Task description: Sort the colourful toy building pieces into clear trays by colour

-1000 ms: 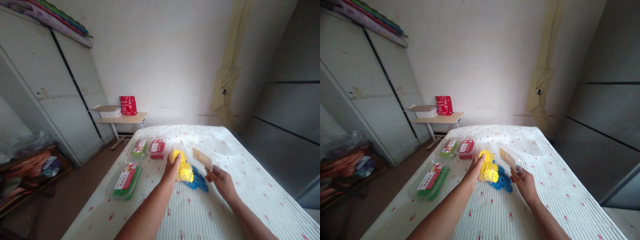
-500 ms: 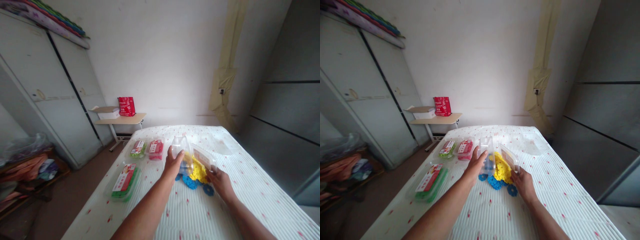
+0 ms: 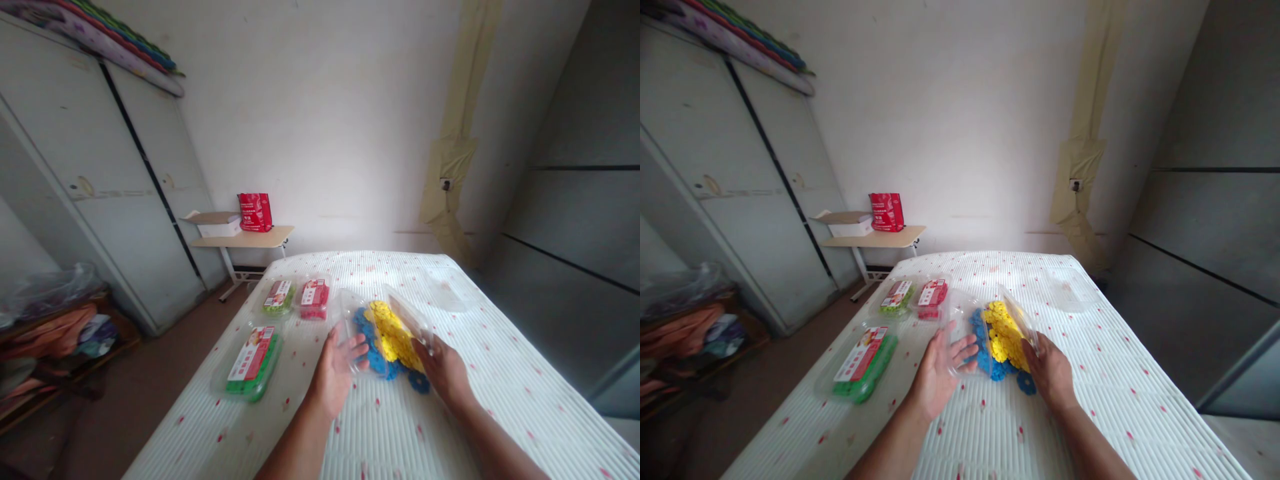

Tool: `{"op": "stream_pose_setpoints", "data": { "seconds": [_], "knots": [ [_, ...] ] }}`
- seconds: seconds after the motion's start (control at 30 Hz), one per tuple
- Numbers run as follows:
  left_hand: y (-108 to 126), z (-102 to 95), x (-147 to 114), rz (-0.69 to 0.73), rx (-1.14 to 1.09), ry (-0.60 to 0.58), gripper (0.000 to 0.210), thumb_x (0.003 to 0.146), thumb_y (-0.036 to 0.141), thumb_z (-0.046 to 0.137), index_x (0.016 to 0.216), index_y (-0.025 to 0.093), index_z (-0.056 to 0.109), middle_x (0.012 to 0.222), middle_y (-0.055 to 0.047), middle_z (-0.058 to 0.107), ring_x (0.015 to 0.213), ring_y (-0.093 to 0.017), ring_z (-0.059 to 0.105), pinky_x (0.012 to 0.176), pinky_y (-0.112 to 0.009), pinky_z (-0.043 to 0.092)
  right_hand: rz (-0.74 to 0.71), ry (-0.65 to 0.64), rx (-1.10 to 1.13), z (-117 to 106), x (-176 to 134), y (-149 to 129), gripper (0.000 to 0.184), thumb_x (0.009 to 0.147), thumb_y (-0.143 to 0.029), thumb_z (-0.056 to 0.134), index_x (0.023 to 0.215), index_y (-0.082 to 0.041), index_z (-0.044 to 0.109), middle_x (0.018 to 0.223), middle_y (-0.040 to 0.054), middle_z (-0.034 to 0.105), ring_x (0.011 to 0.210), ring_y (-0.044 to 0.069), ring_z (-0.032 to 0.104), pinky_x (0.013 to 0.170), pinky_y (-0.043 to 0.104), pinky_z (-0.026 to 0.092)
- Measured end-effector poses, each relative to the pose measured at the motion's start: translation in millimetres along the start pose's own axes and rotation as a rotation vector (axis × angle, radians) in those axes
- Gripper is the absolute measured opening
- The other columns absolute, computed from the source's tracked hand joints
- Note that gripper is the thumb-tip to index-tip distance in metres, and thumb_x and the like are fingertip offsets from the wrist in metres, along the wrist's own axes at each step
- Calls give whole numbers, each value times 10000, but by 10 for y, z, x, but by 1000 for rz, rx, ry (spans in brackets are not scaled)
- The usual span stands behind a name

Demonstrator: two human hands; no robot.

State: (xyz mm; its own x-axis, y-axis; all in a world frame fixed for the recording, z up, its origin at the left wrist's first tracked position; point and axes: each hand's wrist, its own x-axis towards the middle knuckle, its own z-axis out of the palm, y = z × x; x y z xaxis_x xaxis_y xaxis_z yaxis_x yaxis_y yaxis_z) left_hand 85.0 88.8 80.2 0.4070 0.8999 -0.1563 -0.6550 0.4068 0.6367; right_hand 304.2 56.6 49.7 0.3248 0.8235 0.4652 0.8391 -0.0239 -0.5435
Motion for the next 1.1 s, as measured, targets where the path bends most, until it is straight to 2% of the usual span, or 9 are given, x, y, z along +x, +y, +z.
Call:
{"op": "stream_pose_setpoints", "data": {
  "seconds": [0.23, 0.33, 0.43, 0.5, 0.57, 0.63, 0.8, 0.93, 1.1],
  "knots": [
    [111, -45, -214, 54, -43, -125, 633, 798, 538, 451, 1328, 210, 338, 1049, -155, 631, 884, -234, 600, 718, -335, 437, -223, 45, 54, 52, -22, 59, 272, 812, -282, 418, 989, -189, 602, 1018, 80, 648, 906, 201, 626, 774, 313, 503],
    [295, -111, -324, 180, -67, -138, 663, 777, 567, 447, 1323, 200, 359, 1087, -170, 608, 894, -242, 583, 736, -352, 429, -291, 37, 61, 50, -43, 72, 304, 798, -213, 425, 1056, -202, 587, 1121, 79, 608, 1000, 202, 594, 837, 338, 494],
    [512, -215, -417, 323, -119, -95, 685, 753, 603, 445, 1313, 214, 380, 1117, -162, 591, 918, -251, 570, 759, -368, 427, -317, 14, 136, 29, -78, -60, 302, 800, -245, 442, 1055, -187, 593, 1152, 99, 595, 1033, 226, 577, 859, 363, 484],
    [629, -292, -459, 388, -153, -89, 714, 733, 637, 435, 1312, 222, 381, 1134, -153, 580, 946, -262, 562, 773, -378, 428, -261, -17, 242, 9, -111, -250, 282, 793, -310, 470, 1005, -182, 604, 1046, 100, 645, 962, 242, 607, 815, 362, 501],
    [703, -363, -481, 419, -179, -102, 744, 722, 672, 408, 1317, 226, 376, 1141, -145, 576, 969, -263, 555, 786, -377, 431, -111, -75, 395, -6, -158, -493, 297, 790, -385, 486, 977, -178, 589, 827, 74, 681, 762, 222, 646, 693, 336, 525],
    [735, -418, -488, 428, -194, -115, 757, 722, 692, 379, 1322, 229, 373, 1138, -136, 579, 981, -256, 550, 796, -368, 435, 55, -176, 596, -1, -217, -742, 320, 794, -438, 478, 943, -167, 563, 630, 31, 643, 566, 178, 611, 571, 300, 511],
    [725, -491, -480, 442, -218, -144, 751, 737, 677, 379, 1337, 225, 353, 1147, -135, 574, 1002, -251, 547, 815, -362, 445, 322, -482, 1021, 177, -374, -1188, 307, 773, -461, 488, 777, -155, 516, 558, 23, 604, 500, 139, 573, 515, 271, 476],
    [709, -523, -475, 415, -221, -163, 756, 733, 675, 391, 1340, 227, 343, 1164, -147, 561, 1006, -255, 553, 823, -369, 444, 347, -569, 1101, 384, -335, -1292, 310, 699, -387, 583, 881, -177, 445, 598, -26, 596, 400, 92, 503, 400, 218, 397],
    [683, -550, -458, 433, -209, -180, 757, 717, 690, 398, 1319, 232, 376, 1162, -140, 562, 1015, -256, 549, 822, -376, 442, 328, -567, 1022, 490, 34, -1265, 391, 656, -383, 622, 943, -171, 462, 477, -91, 505, 318, 54, 375, 325, 170, 267]
  ]
}}
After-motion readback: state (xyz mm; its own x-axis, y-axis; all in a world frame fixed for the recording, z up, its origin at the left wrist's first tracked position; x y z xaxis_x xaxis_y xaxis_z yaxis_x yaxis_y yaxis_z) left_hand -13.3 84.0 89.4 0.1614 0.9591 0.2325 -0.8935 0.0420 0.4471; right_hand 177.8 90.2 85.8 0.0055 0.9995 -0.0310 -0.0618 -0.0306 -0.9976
